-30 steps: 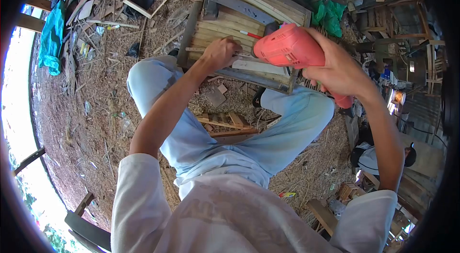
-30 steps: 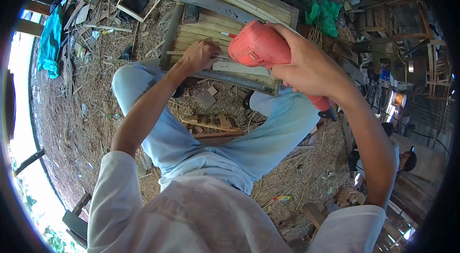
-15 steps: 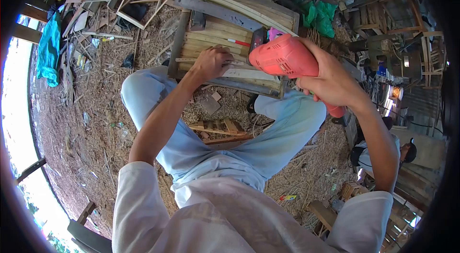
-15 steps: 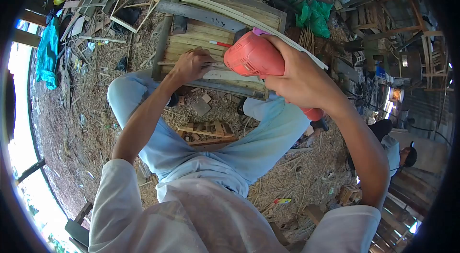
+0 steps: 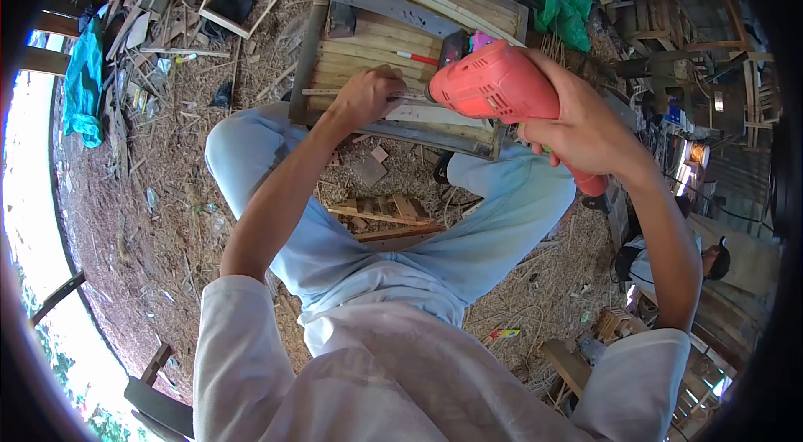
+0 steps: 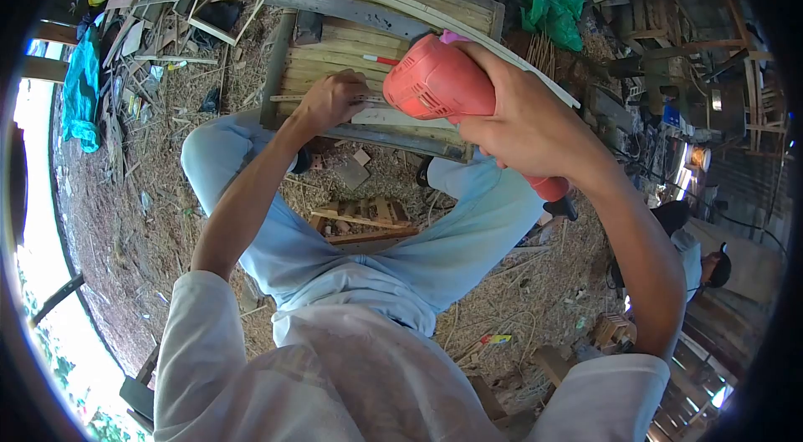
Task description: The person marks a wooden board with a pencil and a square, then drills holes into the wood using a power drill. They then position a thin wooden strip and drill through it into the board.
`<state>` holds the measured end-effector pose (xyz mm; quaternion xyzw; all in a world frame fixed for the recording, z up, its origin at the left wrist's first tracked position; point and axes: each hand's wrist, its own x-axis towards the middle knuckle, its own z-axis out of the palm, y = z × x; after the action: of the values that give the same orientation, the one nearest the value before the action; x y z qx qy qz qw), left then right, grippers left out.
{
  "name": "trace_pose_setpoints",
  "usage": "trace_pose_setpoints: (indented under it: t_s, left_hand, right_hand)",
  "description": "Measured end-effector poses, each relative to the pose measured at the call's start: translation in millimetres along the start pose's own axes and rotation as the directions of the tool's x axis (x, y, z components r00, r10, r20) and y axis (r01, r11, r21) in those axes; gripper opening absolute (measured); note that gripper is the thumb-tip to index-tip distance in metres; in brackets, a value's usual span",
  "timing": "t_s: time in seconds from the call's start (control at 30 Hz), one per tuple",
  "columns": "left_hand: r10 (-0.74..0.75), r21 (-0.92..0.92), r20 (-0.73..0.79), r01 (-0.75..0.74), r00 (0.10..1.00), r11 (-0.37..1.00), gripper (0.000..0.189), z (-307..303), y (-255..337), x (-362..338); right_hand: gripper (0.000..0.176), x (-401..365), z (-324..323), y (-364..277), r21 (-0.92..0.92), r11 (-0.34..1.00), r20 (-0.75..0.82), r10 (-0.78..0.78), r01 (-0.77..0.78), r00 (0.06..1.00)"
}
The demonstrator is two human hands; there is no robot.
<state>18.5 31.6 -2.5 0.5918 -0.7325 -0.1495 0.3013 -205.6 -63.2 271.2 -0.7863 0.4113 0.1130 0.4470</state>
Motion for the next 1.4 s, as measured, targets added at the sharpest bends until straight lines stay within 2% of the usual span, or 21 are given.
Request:
trace_pose_setpoints:
  t_s: [0.23,0.3,0.43,0.5,0.67,0.73,0.87,0.93,1.03,1.13,1.27,1.33,1.4]
  left_hand:
    - [0.001,-0.005,-0.008,-0.001,1.000,1.000,0.022,1.6,-0.8,-0.4]
    - [-0.049,-0.028,0.003,0.049,0.999,0.998,0.016,0.5,2.2,0.4]
    - [-0.037,-0.038,0.005,0.037,0.999,0.999,0.015,-0.9,2.6,1.3]
    - [0.018,-0.012,-0.001,-0.018,1.000,1.000,0.021,-1.0,0.0,1.3]
    - [0.008,-0.015,0.002,-0.008,1.000,1.000,0.021,-0.3,-0.6,0.6]
    - [0.010,-0.022,0.005,-0.010,1.000,1.000,0.021,0.8,-0.3,0.3]
    - [-0.039,-0.037,0.013,0.039,0.999,0.999,0.016,6.0,-2.3,-2.5]
    - [-0.040,-0.041,0.014,0.040,0.999,0.998,0.017,5.4,-2.7,-1.2]
    - [0.030,-0.027,-0.029,-0.030,0.999,0.999,0.018,3.1,-4.5,-1.5]
    - [0.019,-0.001,-0.006,-0.019,1.000,1.000,0.018,3.7,-2.4,-1.6]
    - [-0.022,-0.007,0.029,0.023,0.999,1.000,0.016,1.1,0.8,-0.2]
    - [-0.041,-0.011,0.037,0.041,0.998,0.999,0.016,1.0,0.4,0.5]
    - [-0.038,-0.017,0.040,0.039,0.998,0.999,0.016,2.4,-1.0,0.3]
  right_hand:
    - [0.069,3.3,0.3,3.6,-0.004,1.000,0.012,0.000,0.000,1.000]
    - [0.069,3.8,-0.3,3.8,-0.002,1.000,0.014,-0.001,0.002,1.000]
    - [0.067,4.9,-0.2,3.4,0.006,1.000,0.010,-0.018,0.018,1.000]
    - [0.066,3.9,-0.5,1.6,0.004,1.000,0.008,-0.016,0.016,1.000]
    - [0.065,6.0,1.2,6.3,-0.029,0.999,-0.007,-0.022,0.022,1.000]
    - [0.066,8.3,2.6,12.7,-0.089,0.989,-0.031,-0.125,0.122,0.992]
    - [0.067,9.9,0.6,-6.4,-0.088,0.995,0.028,-0.042,0.045,0.999]
    - [0.082,13.3,-4.2,-16.4,-0.108,0.991,0.089,0.086,-0.076,0.992]
    - [0.082,15.6,-7.2,-18.5,-0.086,0.992,0.092,0.096,-0.088,0.991]
    - [0.082,16.7,-6.6,-12.4,-0.129,0.991,0.085,0.052,-0.041,0.995]
    - [0.083,16.9,-8.1,-8.1,-0.086,0.996,0.070,0.043,-0.037,0.997]
    - [0.082,16.7,-6.8,-3.5,-0.142,0.990,0.059,0.005,0.004,0.998]
    - [0.082,13.9,-4.6,-8.8,-0.132,0.991,0.064,0.037,-0.029,0.997]
